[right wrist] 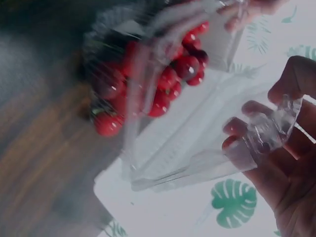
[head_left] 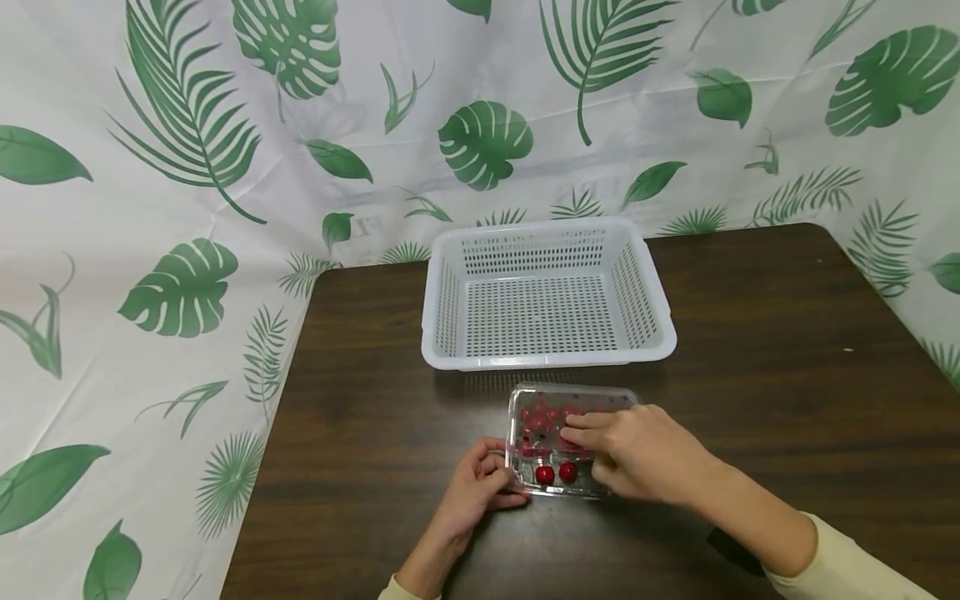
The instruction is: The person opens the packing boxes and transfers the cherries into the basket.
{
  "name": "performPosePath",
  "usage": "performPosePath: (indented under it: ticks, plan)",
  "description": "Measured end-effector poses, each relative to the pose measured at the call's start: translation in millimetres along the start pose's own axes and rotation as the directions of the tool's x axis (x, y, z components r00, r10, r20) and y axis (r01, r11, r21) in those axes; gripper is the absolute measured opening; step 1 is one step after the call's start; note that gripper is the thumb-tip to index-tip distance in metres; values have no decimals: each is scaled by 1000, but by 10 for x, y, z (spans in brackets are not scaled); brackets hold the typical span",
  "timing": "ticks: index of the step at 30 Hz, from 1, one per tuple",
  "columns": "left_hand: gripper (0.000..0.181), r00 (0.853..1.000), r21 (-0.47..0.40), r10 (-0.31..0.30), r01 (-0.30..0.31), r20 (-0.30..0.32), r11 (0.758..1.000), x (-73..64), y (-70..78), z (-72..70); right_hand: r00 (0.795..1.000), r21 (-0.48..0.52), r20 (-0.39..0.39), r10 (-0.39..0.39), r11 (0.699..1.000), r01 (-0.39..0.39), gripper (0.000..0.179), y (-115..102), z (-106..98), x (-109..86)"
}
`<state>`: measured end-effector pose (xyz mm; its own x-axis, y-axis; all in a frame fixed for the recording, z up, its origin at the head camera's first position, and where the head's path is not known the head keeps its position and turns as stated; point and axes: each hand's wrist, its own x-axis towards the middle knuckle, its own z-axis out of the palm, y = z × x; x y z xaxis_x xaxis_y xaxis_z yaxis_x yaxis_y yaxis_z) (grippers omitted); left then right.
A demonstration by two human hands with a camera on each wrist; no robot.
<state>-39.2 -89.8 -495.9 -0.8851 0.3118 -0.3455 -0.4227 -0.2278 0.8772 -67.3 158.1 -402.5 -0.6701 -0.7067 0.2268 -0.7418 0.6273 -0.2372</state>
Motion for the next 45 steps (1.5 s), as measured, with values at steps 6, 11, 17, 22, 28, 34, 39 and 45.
performPosePath:
  ticks: [6,11,17,22,28,34,39,45]
  plan:
    - [43,1000,-2,-28,28,11,1000,-25,6,-6,999,-67,-34,8,998,-11,43,29,-172,45]
    - [44,999,21,-28,28,26,999,-21,28,-55,998,-112,-64,7,994,-14,43,79,-316,60]
    - [39,999,64,-18,16,32,998,-17,84,-162,990,-120,-143,17,992,-35,44,133,-436,56]
    - [36,999,97,-16,12,41,995,22,138,-241,974,-61,-193,115,990,-128,45,170,-476,3]
    - [38,998,145,6,-16,69,989,120,221,-310,928,69,-202,313,950,-305,44,206,-519,-129]
    - [36,997,203,8,-24,80,979,244,324,-385,879,262,-158,450,877,-402,38,297,-493,-280]
    - [32,998,234,30,-42,56,971,368,414,-440,829,479,-19,559,733,-483,37,376,-451,-458]
    - [35,999,226,41,-46,26,973,457,454,-434,796,651,110,595,562,-510,40,514,-346,-746]
